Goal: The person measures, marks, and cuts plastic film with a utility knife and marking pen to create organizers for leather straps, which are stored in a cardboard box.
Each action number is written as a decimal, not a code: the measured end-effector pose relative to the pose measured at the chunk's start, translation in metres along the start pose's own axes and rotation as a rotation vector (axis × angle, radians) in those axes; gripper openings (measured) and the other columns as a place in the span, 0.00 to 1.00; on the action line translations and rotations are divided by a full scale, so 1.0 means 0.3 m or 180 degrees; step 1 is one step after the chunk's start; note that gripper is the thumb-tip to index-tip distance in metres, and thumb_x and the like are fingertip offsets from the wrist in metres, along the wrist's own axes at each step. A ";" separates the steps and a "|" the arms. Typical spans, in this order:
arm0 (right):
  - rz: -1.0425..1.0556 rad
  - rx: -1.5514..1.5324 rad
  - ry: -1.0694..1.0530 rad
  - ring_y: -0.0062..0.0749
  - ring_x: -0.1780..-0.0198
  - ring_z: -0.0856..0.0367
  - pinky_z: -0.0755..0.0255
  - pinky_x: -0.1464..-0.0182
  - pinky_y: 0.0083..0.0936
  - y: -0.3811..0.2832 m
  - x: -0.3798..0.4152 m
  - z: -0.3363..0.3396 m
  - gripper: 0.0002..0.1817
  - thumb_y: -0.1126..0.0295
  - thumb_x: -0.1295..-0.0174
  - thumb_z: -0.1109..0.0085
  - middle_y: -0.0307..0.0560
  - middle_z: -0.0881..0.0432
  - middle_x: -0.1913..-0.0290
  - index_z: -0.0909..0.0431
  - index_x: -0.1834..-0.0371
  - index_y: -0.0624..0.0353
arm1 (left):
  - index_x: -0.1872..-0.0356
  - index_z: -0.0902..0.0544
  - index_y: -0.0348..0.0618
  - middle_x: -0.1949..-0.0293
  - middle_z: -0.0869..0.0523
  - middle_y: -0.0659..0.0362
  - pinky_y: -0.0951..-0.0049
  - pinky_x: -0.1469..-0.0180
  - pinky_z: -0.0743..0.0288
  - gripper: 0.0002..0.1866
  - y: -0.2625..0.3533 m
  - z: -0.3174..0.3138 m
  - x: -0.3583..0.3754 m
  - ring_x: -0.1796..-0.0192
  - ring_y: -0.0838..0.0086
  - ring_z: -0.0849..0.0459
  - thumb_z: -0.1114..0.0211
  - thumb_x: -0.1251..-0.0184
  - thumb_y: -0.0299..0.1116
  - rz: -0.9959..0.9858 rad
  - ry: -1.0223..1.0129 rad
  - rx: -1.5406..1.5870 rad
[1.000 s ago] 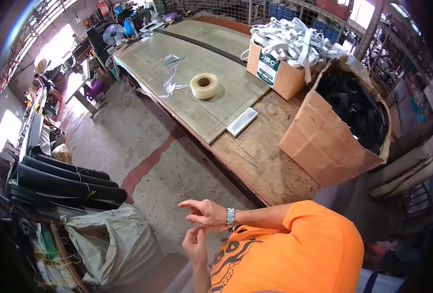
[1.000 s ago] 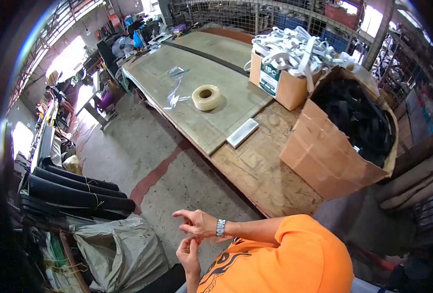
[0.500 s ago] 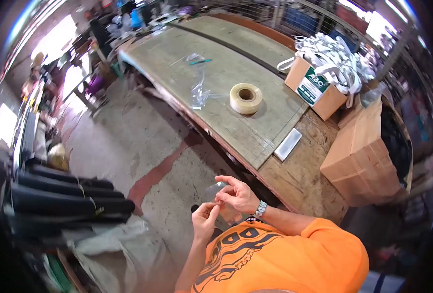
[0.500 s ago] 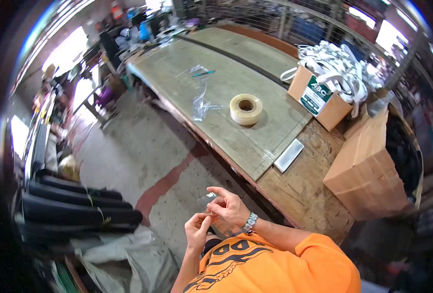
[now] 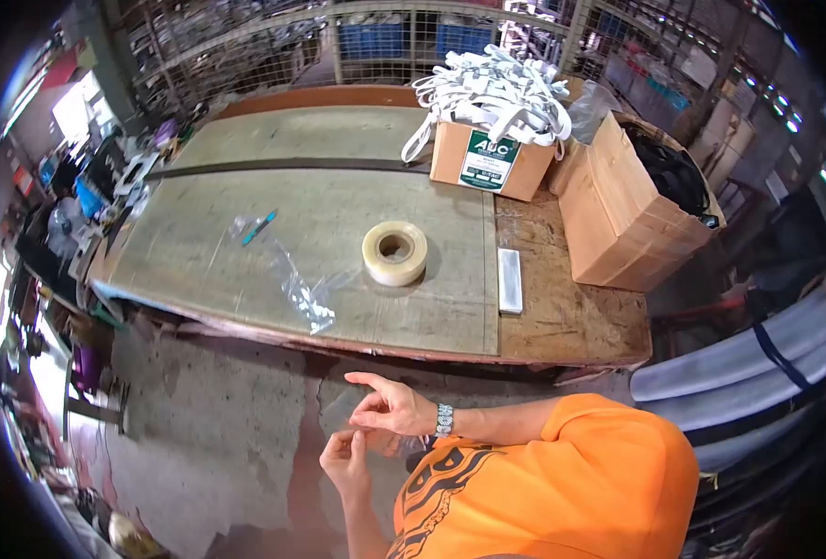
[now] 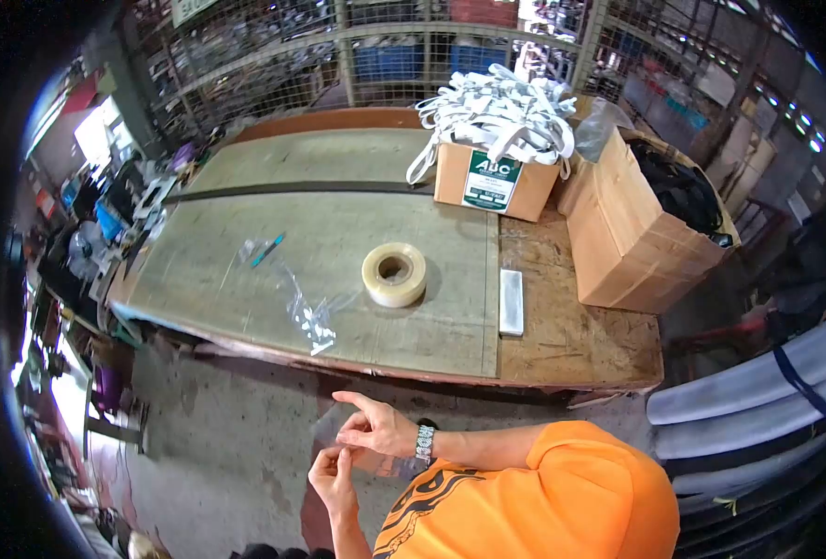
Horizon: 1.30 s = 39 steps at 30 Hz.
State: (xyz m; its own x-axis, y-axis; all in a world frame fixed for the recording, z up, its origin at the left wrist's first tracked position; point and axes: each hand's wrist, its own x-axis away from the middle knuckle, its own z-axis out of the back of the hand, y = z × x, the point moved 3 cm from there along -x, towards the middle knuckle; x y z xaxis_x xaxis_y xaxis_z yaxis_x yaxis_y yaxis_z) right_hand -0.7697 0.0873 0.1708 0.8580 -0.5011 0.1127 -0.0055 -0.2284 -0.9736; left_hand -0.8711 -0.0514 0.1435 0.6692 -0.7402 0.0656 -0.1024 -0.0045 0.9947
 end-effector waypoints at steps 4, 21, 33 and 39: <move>-0.0341 -0.0197 0.0145 0.24 0.50 0.15 0.22 0.45 0.22 0.013 -0.147 0.088 0.40 0.69 0.30 0.35 0.49 0.12 0.53 0.48 0.22 0.68 | 0.65 0.17 0.32 0.69 0.14 0.61 0.81 0.60 0.25 0.04 -0.007 -0.015 -0.182 0.66 0.82 0.18 0.33 0.30 0.23 0.0049 -0.0143 -0.0112; 0.0129 -0.0068 0.1084 0.18 0.55 0.17 0.23 0.50 0.19 -0.045 -0.355 0.280 0.32 0.72 0.32 0.35 0.42 0.13 0.58 0.37 0.27 0.60 | 0.59 0.16 0.29 0.63 0.11 0.56 0.75 0.51 0.20 0.06 0.039 -0.122 -0.619 0.59 0.76 0.14 0.32 0.31 0.23 0.0657 -0.1559 -0.0141; 0.0178 0.0030 0.1897 0.19 0.58 0.16 0.20 0.54 0.18 -0.035 -0.369 0.068 0.33 0.76 0.31 0.38 0.44 0.13 0.58 0.40 0.25 0.62 | 0.60 0.15 0.28 0.62 0.10 0.55 0.74 0.50 0.18 0.06 0.015 0.001 -0.756 0.59 0.76 0.13 0.33 0.29 0.23 0.0832 -0.2423 0.0041; 0.0210 -0.0198 0.2257 0.23 0.53 0.15 0.19 0.49 0.22 -0.053 -0.361 -0.012 0.35 0.78 0.30 0.40 0.47 0.14 0.56 0.45 0.23 0.65 | 0.60 0.14 0.29 0.61 0.09 0.54 0.75 0.50 0.18 0.06 0.005 0.032 -0.785 0.56 0.76 0.12 0.32 0.29 0.24 0.1070 -0.2783 0.0180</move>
State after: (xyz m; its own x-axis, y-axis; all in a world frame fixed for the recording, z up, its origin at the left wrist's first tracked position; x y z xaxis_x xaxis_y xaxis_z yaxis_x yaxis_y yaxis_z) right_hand -0.8643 0.1422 0.1747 0.3144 -0.9327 0.1766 -0.0932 -0.2154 -0.9721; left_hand -1.0358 0.1164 0.1287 -0.1902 -0.9511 0.2434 -0.2410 0.2856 0.9275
